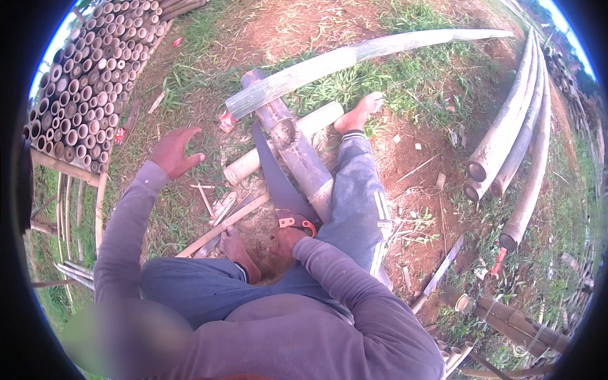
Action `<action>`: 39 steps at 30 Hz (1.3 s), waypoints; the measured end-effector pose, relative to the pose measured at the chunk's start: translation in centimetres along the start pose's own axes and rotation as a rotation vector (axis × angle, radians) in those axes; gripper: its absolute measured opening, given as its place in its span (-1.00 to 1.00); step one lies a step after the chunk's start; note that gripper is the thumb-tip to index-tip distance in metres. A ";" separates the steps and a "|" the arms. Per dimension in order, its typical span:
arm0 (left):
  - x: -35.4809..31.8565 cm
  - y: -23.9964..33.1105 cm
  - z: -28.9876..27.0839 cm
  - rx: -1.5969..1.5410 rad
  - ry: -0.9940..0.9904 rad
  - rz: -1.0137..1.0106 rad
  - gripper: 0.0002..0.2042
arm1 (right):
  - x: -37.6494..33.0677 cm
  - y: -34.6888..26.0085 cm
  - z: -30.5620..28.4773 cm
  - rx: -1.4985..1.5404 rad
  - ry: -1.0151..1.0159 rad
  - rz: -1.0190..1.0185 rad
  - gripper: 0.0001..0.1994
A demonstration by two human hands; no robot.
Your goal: The person uses a hand saw to cut long bamboo poles into shorter sections. They repeatedly position each pole on a wooden support, saw through it, and then move the cut pieces aside.
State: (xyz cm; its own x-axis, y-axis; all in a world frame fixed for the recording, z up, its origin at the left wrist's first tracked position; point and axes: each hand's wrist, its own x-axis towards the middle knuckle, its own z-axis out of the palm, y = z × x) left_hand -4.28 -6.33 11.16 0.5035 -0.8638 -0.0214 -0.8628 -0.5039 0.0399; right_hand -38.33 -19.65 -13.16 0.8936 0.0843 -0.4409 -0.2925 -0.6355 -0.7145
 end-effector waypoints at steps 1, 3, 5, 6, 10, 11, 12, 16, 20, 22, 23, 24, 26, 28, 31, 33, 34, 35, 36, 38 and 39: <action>4.5 1.6 1.5 0.028 -0.045 -0.009 -0.14 | -0.1 -0.3 -0.3 -0.009 -0.037 0.031 -0.39; 11.6 4.6 4.0 0.067 0.082 0.004 -0.03 | 0.0 0.0 -0.2 0.011 -0.078 0.051 -0.37; 17.1 7.1 6.1 0.015 0.079 -0.092 0.11 | -0.3 -0.6 -0.8 0.042 -0.104 0.076 -0.37; 19.4 8.0 6.9 0.007 0.019 -0.123 0.12 | -0.7 -0.8 -1.6 0.076 -0.125 0.089 -0.37; 24.8 8.9 8.9 -0.046 -0.170 -0.194 0.02 | -1.1 -0.2 -1.6 0.150 -0.164 0.086 -0.36; 25.1 8.0 9.7 -0.091 -0.171 -0.179 -0.01 | -0.8 0.6 -1.0 0.151 -0.164 0.071 -0.37; 25.1 7.8 9.3 -0.130 -0.168 -0.162 -0.04 | -0.6 0.9 -1.1 0.173 -0.158 0.066 -0.36; 19.4 6.7 7.7 -0.149 -0.132 -0.103 -0.09 | -0.8 1.1 -2.4 0.245 -0.148 0.097 -0.37; 8.7 2.0 3.7 -0.162 -0.059 -0.096 -0.06 | -0.5 1.2 -4.7 0.358 -0.030 0.138 -0.42; 1.3 -1.0 1.6 -0.114 -0.034 -0.131 -0.05 | -0.3 1.8 -5.1 0.499 0.332 0.013 -0.45; -2.7 -2.7 0.6 -0.076 -0.020 -0.176 -0.05 | 0.1 1.3 -6.7 0.671 0.376 0.087 -0.44; -6.6 -4.2 0.1 -0.046 -0.016 -0.218 -0.04 | 0.8 1.4 -7.7 0.918 0.570 0.008 -0.48; -15.3 -7.5 -0.5 0.084 0.039 -0.298 -0.05 | 1.2 0.4 -13.6 1.165 0.722 0.070 -0.51; -23.8 -9.8 -0.5 0.219 0.105 -0.350 -0.05 | 1.3 2.3 -19.3 1.303 0.935 -0.085 -0.32; -35.8 -13.1 -0.6 0.366 0.119 -0.526 -0.02 | 2.4 1.3 -27.4 1.628 1.048 -0.104 -0.04; -44.4 -15.7 -0.3 0.481 0.179 -0.684 0.01 | 4.4 -1.0 -28.8 1.779 1.060 -0.143 -0.05; -48.6 -17.3 -0.2 0.519 0.225 -0.759 -0.02 | 5.8 -1.5 -28.5 1.804 1.006 -0.232 -0.07; -52.2 -18.4 0.4 0.540 0.204 -0.854 -0.04 | 6.9 -2.0 -28.1 1.833 0.952 -0.321 -0.09; -55.1 -18.4 0.7 0.570 0.172 -0.952 -0.05 | 8.2 -6.5 -25.7 1.751 1.047 -0.066 -0.18; -51.0 -15.9 1.3 0.559 0.311 -1.520 -0.06 | 11.1 -6.1 -22.1 1.914 0.899 -0.029 -0.25; -54.7 -17.1 5.1 0.469 0.669 -1.649 -0.06 | 12.4 -8.3 -19.5 1.910 0.788 -0.027 -0.25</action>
State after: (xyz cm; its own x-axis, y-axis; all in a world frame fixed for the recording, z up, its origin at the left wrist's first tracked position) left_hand -17.27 49.50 6.57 0.5804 0.5359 0.6132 0.5864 -0.7975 0.1419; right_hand -18.15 -28.35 -2.13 0.6734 -0.5281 -0.5173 0.2769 0.8290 -0.4858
